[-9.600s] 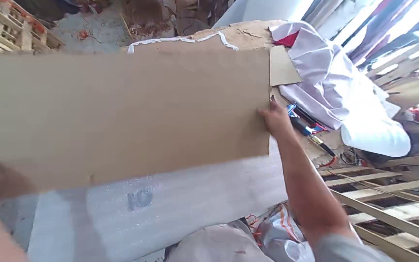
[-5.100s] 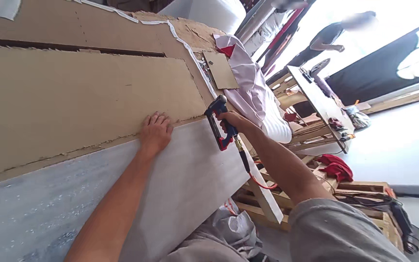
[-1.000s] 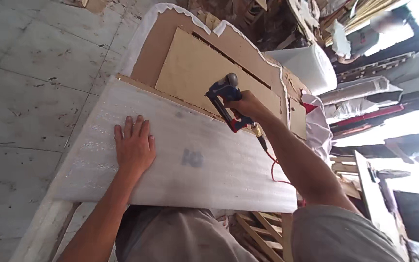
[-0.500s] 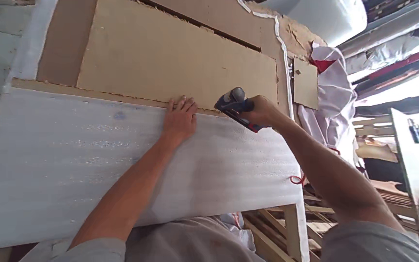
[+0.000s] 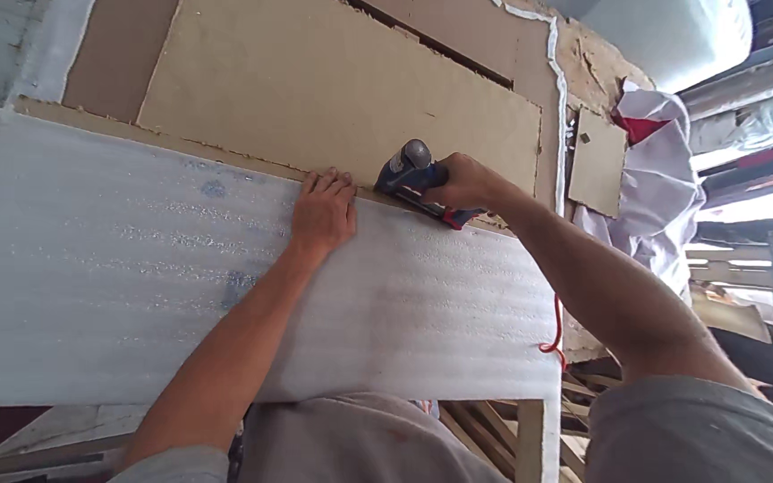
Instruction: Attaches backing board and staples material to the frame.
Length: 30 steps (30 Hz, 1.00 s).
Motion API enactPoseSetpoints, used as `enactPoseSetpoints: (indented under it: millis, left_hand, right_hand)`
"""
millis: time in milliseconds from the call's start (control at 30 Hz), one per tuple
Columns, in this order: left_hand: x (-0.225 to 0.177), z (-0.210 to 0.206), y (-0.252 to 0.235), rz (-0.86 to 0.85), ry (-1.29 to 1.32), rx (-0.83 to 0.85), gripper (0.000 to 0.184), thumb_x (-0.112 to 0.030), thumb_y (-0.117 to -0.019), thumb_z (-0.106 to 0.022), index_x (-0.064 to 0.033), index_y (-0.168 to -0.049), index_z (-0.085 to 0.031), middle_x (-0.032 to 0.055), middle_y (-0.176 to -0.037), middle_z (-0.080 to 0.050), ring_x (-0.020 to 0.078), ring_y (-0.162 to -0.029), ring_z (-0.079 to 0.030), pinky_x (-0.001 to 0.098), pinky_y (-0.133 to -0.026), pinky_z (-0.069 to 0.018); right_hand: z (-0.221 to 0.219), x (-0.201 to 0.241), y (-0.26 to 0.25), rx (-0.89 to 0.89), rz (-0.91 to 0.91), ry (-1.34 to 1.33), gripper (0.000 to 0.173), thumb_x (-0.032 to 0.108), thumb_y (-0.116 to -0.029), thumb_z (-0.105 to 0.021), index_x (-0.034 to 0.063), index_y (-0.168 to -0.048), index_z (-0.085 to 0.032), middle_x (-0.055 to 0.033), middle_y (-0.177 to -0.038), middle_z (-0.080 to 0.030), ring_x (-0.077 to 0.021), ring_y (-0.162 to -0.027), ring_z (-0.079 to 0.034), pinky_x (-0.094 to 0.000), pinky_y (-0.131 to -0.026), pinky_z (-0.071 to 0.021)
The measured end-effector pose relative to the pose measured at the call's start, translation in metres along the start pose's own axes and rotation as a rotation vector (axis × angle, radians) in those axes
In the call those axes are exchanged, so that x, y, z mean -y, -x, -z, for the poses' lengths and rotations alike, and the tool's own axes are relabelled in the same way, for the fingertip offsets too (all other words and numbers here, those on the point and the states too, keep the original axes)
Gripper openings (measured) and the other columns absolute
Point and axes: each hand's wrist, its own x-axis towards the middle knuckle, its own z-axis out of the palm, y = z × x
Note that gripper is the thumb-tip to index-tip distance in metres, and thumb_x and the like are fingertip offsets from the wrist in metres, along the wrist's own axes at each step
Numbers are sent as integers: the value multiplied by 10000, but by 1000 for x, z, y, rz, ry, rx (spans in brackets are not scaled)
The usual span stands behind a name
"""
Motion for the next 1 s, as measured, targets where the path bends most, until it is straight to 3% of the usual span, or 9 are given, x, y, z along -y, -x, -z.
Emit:
enactPoseSetpoints:
  millis: [233,500,633,767,900,1000]
  left_hand:
    - [1,-1,1,-8,4,-9,433,-191,-981,-402,-103,-1287,-695,37,-1473,-597,273,-1442,-471,534,-1226,-267]
    - [2,-2,3,-3,0,-33,445,-193,-984,-388,-107,-1290,-698,38,-1456,-611,274,-1428,-488,522,-1221,-286]
    - [7,-2,7,-17,25,-74,447,-230,-1007,-372,-84,-1279,-697,72,-1433,-626,299,-1415,-501,539,-1207,-309]
    - [4,-4,6,-38,50,-60,464,-289,-1048,-355,-65,-1313,-664,108,-1452,-605,335,-1434,-474,558,-1209,-296]
    - [15,-13,11,-4,69,-55,485,-311,-1060,-345,-54,-1350,-637,113,-1487,-574,335,-1459,-439,559,-1213,-290]
    - [28,-29,12,20,71,-41,495,-322,-1063,-329,-77,-1394,-603,98,-1520,-541,324,-1490,-393,548,-1227,-272]
  right_hand:
    - [7,-6,8,23,-21,74,260,316,-865,-724,85,-769,-651,-65,-641,-606,-215,-565,-600,-477,-547,-475]
    - [16,-51,42,-57,-35,77,250,300,-843,-746,85,-765,-648,-75,-673,-600,-248,-634,-602,-515,-584,-456]
    - [48,-116,100,-203,-105,-68,212,237,-831,-757,45,-856,-672,-81,-708,-648,-203,-609,-640,-485,-609,-539]
    - [70,-214,163,-217,-235,111,272,272,-821,-770,22,-808,-664,-138,-721,-636,-312,-686,-635,-597,-642,-481]
    - [60,-300,191,-161,-326,117,265,253,-811,-784,15,-800,-668,-150,-717,-641,-323,-683,-643,-600,-651,-487]
    - [43,-333,201,-164,-378,-1,225,190,-818,-792,3,-811,-668,-146,-713,-645,-293,-650,-639,-562,-648,-505]
